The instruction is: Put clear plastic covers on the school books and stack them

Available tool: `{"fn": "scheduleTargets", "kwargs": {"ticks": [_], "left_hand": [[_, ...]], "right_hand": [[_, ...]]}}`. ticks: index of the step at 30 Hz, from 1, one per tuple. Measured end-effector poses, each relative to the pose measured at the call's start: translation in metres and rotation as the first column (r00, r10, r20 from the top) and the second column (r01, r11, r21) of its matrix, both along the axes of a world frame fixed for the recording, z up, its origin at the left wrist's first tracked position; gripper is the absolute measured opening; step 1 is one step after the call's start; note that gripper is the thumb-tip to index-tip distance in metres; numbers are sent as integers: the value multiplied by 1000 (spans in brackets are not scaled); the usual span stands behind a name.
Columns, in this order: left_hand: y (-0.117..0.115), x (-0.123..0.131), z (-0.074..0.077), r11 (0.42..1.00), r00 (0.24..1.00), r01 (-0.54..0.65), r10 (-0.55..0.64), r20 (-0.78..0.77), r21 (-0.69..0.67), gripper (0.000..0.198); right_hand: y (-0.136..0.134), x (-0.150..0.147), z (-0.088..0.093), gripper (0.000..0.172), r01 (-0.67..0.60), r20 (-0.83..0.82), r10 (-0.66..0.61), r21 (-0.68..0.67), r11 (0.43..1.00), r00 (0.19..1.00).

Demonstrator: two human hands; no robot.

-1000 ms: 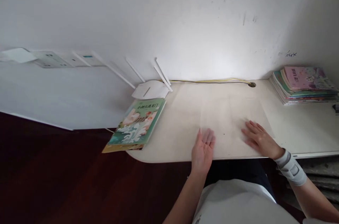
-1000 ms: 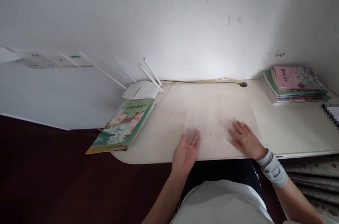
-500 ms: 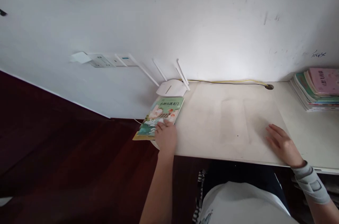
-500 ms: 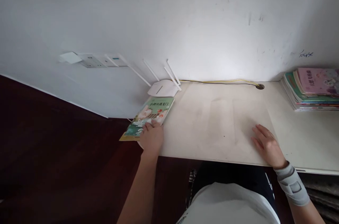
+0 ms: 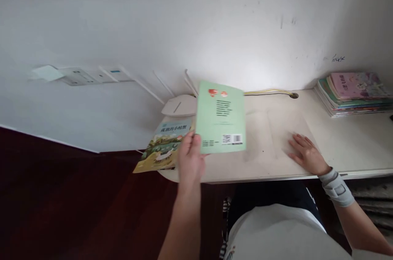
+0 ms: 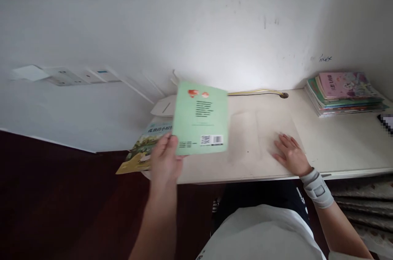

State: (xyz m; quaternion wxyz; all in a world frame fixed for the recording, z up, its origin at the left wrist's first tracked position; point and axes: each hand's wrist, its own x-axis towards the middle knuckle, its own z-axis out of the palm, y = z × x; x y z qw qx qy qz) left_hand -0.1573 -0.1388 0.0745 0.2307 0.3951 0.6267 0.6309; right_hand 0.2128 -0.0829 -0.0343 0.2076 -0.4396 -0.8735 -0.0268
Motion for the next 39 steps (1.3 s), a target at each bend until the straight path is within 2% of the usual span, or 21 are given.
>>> {"fn": "scheduleTargets", "kwargs": {"ticks": [2, 4, 6, 9, 11, 14, 17, 20, 24, 27, 30, 35, 39], "left_hand": [[11, 35, -15, 990, 941, 139, -138, 308, 20, 48], [19, 59, -32, 979, 870, 201, -194, 454, 32, 48], [24, 71, -48, 975, 836, 223, -190, 516, -3, 50], [23, 74, -68, 961, 840, 246, -146, 523, -127, 53], [21, 71, -76, 947, 889, 249, -140, 435, -205, 53], [14, 68, -79, 929, 978, 201, -175, 111, -311, 48], [10, 68, -79, 889, 945, 158, -263, -196, -431, 47], [8, 69, -81, 871, 871, 127, -327, -367, -475, 49], [10, 70, -87, 866, 823, 86, -340, -455, -493, 50], [11, 68, -92, 881, 815, 82, -328, -477, -466, 49], [11, 66, -96, 904, 805, 87, -312, -505, -419, 47], [11, 67, -102, 941, 799, 12, -213, -562, -339, 47], [13, 68, -103, 937, 789, 24, -232, -569, -349, 45]], "right_hand": [[0, 0, 2, 43, 1, 14, -1, -4, 1000, 1000], [0, -1, 4, 42, 0, 14, 1, -10, 1000, 1000], [0, -1, 5, 42, 0, 10, 0, -17, 1000, 1000], [0, -1, 5, 41, 4, 10, -4, -25, 1000, 1000], [0, -1, 4, 41, 6, 14, -6, -25, 1000, 1000], [-2, 0, 4, 40, 8, 21, -8, -20, 1000, 1000], [-5, -5, 8, 40, 36, 33, -36, -16, 999, 999], [-8, -22, 17, 44, 24, 42, -23, -10, 1000, 999], [-8, -53, 28, 55, -81, 51, 83, -47, 996, 995], [-5, -66, 27, 57, -84, 75, 90, -73, 994, 993], [-5, -67, 23, 51, -51, 74, 55, -64, 997, 996], [-7, -65, 21, 52, -27, 61, 31, -52, 998, 998], [-7, -64, 21, 53, -44, 59, 47, -51, 998, 997]]}}
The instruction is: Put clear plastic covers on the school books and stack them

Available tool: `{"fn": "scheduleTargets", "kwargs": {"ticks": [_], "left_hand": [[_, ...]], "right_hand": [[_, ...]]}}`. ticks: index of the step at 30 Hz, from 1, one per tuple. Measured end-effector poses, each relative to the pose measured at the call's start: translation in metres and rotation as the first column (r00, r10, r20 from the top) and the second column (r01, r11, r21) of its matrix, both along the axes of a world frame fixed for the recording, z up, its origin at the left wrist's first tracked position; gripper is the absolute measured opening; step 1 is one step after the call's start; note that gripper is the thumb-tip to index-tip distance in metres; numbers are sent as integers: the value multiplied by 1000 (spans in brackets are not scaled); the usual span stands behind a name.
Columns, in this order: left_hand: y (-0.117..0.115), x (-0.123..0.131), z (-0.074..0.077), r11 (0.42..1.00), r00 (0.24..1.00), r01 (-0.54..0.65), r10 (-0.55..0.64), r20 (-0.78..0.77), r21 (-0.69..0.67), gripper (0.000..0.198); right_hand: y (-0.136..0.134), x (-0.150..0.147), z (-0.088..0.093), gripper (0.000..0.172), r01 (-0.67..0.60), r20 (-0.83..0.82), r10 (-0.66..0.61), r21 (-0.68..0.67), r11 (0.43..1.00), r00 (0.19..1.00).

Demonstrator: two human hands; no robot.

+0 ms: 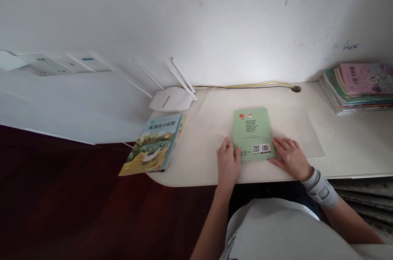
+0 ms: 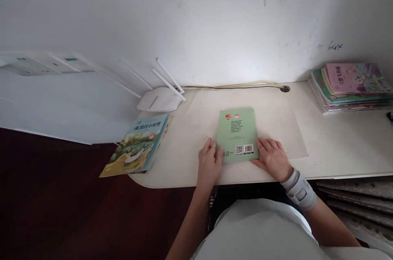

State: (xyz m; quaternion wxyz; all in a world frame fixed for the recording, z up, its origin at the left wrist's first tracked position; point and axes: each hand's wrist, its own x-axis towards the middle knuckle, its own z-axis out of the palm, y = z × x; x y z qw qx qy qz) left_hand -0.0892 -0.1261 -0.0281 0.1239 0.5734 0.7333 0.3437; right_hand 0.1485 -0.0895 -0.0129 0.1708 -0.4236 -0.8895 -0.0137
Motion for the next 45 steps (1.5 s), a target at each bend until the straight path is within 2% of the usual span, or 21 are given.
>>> {"fn": "scheduleTargets", "kwargs": {"ticks": [4, 6, 9, 10, 11, 13, 15, 17, 19, 22, 26, 31, 40, 45], "left_hand": [[-4, 1, 12, 999, 997, -7, 4, 77, 40, 45], [-8, 7, 24, 996, 978, 7, -26, 205, 93, 46], [-8, 28, 42, 982, 852, 80, -155, 500, 169, 53], [-6, 37, 45, 976, 815, 106, -194, 546, 189, 59], [-3, 47, 48, 968, 809, 133, -230, 541, 212, 67], [6, 67, 49, 939, 880, 197, -297, 371, 283, 76], [16, 84, 46, 877, 925, 314, -369, 93, 364, 70], [24, 97, 42, 800, 893, 447, -424, -150, 400, 60], [30, 107, 40, 742, 823, 564, -466, -326, 362, 53], [33, 120, 39, 717, 725, 651, -493, -481, 247, 42], [34, 135, 42, 748, 672, 654, -504, -543, 114, 34], [36, 150, 42, 776, 649, 630, -548, -527, -32, 34], [40, 157, 26, 761, 595, 626, -606, -528, -169, 39], [38, 159, 28, 754, 570, 621, -623, -536, -215, 41]], "right_hand": [[0, 0, 1, 54, -6, 0, 6, -15, 1000, 1000], [0, -1, 2, 55, -4, 0, 4, -19, 1000, 1000], [0, -2, 3, 56, -6, -11, 5, -32, 999, 1000], [0, -1, 3, 56, -2, -21, 2, -36, 999, 1000], [-1, 0, 3, 54, 13, -35, -15, -35, 999, 999], [-1, 7, 1, 49, 96, -68, -97, -11, 995, 993], [-2, 16, -3, 46, 236, -90, -233, 30, 971, 968], [-3, 28, -9, 46, 365, -91, -360, 54, 929, 929], [-4, 38, -14, 47, 428, -87, -423, 47, 903, 902], [-3, 46, -18, 44, 431, -94, -429, 10, 902, 899], [-1, 47, -18, 42, 437, -91, -437, -18, 899, 895], [0, 48, -18, 44, 424, -135, -428, -55, 904, 894], [2, 53, -18, 46, 399, -210, -412, -102, 911, 887], [0, 53, -17, 48, 435, -244, -453, -127, 891, 857]]}}
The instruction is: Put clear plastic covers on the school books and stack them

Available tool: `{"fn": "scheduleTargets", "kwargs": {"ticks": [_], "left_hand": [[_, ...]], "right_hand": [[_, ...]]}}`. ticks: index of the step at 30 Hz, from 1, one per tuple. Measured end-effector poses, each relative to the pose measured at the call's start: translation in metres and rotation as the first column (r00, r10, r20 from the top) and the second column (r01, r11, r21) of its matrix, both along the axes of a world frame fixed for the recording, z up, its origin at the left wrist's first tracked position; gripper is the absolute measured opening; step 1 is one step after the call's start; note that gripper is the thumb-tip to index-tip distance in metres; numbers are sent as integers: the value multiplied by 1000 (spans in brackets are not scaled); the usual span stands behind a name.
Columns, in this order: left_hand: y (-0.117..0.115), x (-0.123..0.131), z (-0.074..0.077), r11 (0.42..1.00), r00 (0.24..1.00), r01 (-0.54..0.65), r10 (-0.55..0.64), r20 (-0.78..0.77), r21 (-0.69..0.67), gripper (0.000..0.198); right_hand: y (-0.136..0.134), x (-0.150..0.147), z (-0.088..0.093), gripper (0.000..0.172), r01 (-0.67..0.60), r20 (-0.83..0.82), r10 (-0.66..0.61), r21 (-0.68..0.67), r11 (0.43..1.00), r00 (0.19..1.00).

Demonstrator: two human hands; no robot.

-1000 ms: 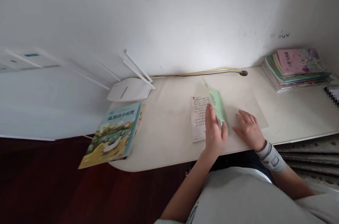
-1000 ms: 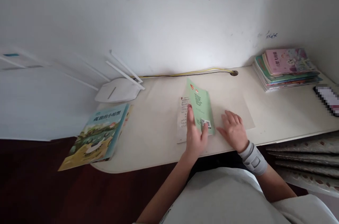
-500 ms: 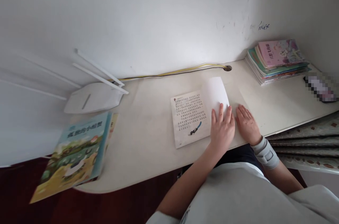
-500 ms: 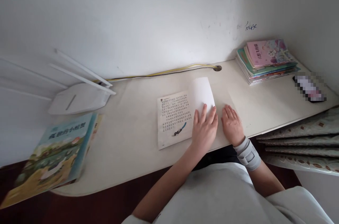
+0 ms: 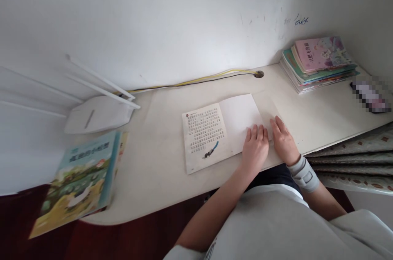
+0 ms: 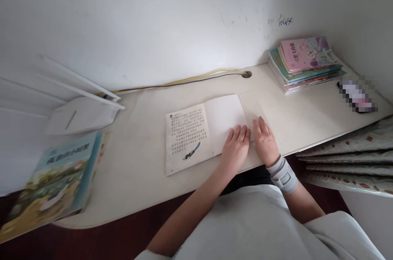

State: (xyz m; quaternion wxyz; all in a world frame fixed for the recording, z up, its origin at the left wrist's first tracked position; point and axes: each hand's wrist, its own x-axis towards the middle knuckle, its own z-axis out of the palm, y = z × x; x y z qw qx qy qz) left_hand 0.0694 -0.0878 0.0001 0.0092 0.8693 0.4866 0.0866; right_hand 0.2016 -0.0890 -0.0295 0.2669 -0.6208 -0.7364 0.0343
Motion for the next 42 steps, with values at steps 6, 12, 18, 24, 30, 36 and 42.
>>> {"fn": "scheduleTargets", "kwargs": {"ticks": [6, 12, 18, 24, 30, 36, 42], "left_hand": [[-5, 3, 5, 1000, 999, -27, 27, -23, 4, 42], [-3, 13, 1, 1000, 999, 7, -6, -46, 30, 42], [3, 7, -5, 991, 996, 76, -70, -56, 111, 37], [-4, 7, -7, 977, 990, 140, -134, -51, 161, 33], [-16, 7, -7, 975, 989, 148, -141, -52, 169, 33], [-9, -11, 4, 988, 988, 116, -104, -113, 103, 35], [-10, -20, 17, 981, 957, 192, -179, -226, 38, 34]], "right_hand": [[-1, 1, 1, 52, -6, -73, 6, -8, 1000, 997], [-1, 4, 4, 47, 13, -187, -13, -1, 1000, 982], [-2, 3, 10, 42, 9, -280, -9, -3, 1000, 960], [-2, 3, 11, 42, -10, -298, -3, -39, 999, 954], [-2, 5, 9, 49, 4, -300, -15, -37, 999, 954], [-2, 6, 10, 54, 30, -298, -34, -19, 999, 954], [-2, 7, 9, 58, 36, -336, -37, -10, 999, 941]]}}
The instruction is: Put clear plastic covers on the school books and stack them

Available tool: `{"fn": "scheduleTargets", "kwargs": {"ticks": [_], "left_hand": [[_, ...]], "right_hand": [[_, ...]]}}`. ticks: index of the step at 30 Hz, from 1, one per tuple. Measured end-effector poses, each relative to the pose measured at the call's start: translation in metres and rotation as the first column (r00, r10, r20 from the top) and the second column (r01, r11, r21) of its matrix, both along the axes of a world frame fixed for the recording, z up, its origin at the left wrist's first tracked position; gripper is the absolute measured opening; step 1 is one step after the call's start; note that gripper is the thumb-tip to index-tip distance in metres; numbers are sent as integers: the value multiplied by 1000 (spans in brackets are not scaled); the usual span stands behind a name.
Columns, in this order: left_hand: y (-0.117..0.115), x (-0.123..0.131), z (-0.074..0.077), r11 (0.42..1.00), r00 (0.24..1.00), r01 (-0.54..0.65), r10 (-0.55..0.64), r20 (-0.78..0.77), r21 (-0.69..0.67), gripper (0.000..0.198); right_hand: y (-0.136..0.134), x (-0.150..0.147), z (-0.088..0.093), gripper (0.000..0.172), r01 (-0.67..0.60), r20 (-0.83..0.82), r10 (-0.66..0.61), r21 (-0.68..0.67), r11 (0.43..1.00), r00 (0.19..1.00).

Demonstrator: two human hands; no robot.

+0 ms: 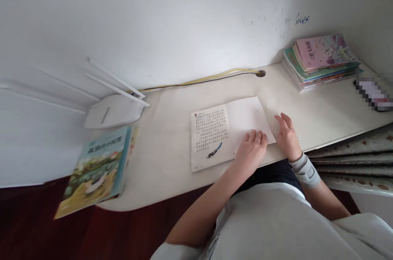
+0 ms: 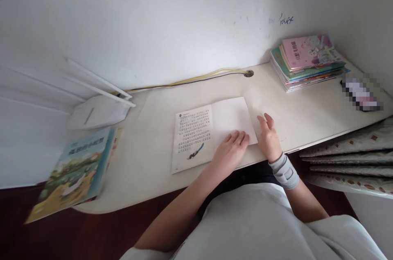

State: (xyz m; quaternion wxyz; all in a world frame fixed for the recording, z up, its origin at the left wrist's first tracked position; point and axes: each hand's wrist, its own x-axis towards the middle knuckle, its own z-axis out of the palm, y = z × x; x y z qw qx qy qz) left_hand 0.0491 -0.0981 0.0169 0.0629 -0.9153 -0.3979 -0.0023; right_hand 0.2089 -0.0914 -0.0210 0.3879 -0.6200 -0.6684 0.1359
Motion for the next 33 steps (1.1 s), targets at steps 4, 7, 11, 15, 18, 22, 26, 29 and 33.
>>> {"fn": "scheduleTargets", "kwargs": {"ticks": [4, 7, 11, 15, 18, 22, 26, 29, 33], "left_hand": [[-2, 7, -1, 999, 999, -31, 31, -32, 11, 38], [0, 15, -1, 996, 995, -86, 86, -45, 7, 42], [6, 20, 2, 985, 983, -170, 168, -73, -17, 46], [10, 22, 4, 980, 976, -200, 198, -88, -8, 49], [8, 28, 1, 981, 975, -196, 195, -103, -1, 48], [1, 39, -6, 982, 980, -189, 189, -65, 6, 47], [-1, 43, -9, 983, 983, -181, 181, -25, 17, 46], [-2, 41, -8, 986, 986, -168, 168, -12, 1, 46], [-8, 39, -7, 992, 992, -122, 122, 17, 0, 43]], "right_hand": [[0, 1, 0, 57, 4, -17, -3, 16, 1000, 1000], [1, 3, 1, 57, 11, -37, -9, 38, 999, 999], [1, 4, 2, 57, 13, -49, -10, 65, 998, 999], [1, 5, 1, 56, 9, -54, -5, 71, 997, 999], [1, 6, 0, 56, 6, -60, -1, 76, 997, 998], [1, 7, 1, 54, 7, -59, -4, 56, 998, 998], [1, 8, 1, 55, 14, -45, -12, 48, 999, 999], [1, 9, 1, 55, 17, -41, -14, 61, 998, 999], [1, 10, 3, 49, 2, -44, 1, 61, 998, 999]]}}
